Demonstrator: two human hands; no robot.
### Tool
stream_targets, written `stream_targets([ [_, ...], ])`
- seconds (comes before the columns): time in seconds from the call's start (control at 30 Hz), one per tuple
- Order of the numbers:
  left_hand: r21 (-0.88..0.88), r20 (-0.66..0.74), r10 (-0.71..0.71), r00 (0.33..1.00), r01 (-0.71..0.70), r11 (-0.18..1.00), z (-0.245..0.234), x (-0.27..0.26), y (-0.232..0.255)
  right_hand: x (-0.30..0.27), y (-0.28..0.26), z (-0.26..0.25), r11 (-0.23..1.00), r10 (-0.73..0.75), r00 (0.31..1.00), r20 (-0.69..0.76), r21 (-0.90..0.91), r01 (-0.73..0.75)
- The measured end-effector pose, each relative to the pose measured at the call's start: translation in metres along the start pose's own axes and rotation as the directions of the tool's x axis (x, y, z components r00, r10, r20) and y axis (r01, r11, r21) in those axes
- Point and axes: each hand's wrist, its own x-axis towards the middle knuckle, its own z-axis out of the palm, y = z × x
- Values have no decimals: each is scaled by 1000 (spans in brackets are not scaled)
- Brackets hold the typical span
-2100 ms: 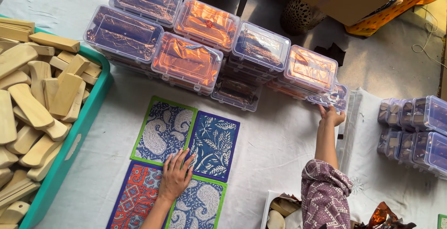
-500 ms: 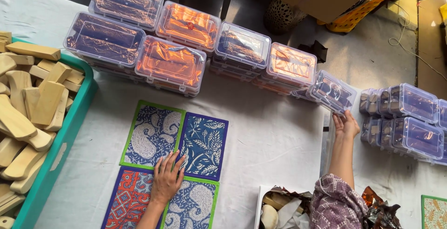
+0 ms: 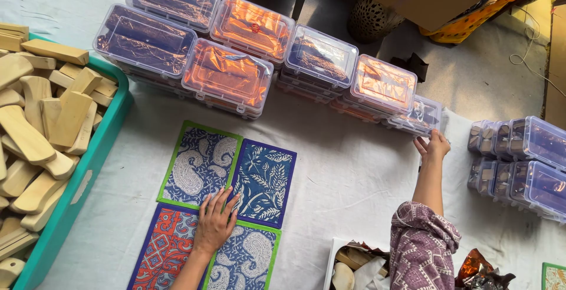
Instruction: The person wraps small wooden blocks in copper foil and places them into clear plastic containers. They wipe the blocks with a white cloth before wrapping and stack the filled containers on the table.
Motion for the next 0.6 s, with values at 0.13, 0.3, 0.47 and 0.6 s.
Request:
stream_targets([
  [0.13, 5, -18, 13, 1000, -13, 1000, -1, -2, -1, -55, 30, 40, 955, -229, 946, -230, -240, 173],
  [0.3, 3, -13, 13, 1000, -13, 1000, 2, -1, 0, -214, 75, 139, 985, -169, 983, 67, 44, 166],
  [0.47, 1, -30, 18, 999, -18, 1000, 2, -1, -1, -392, 20, 264, 966, -248, 848, 469, 55, 252],
  [0.6, -20, -58, 22, 998, -24, 1000, 6, -2, -2, -456, 2, 333, 973, -181, 819, 544, -20, 229],
])
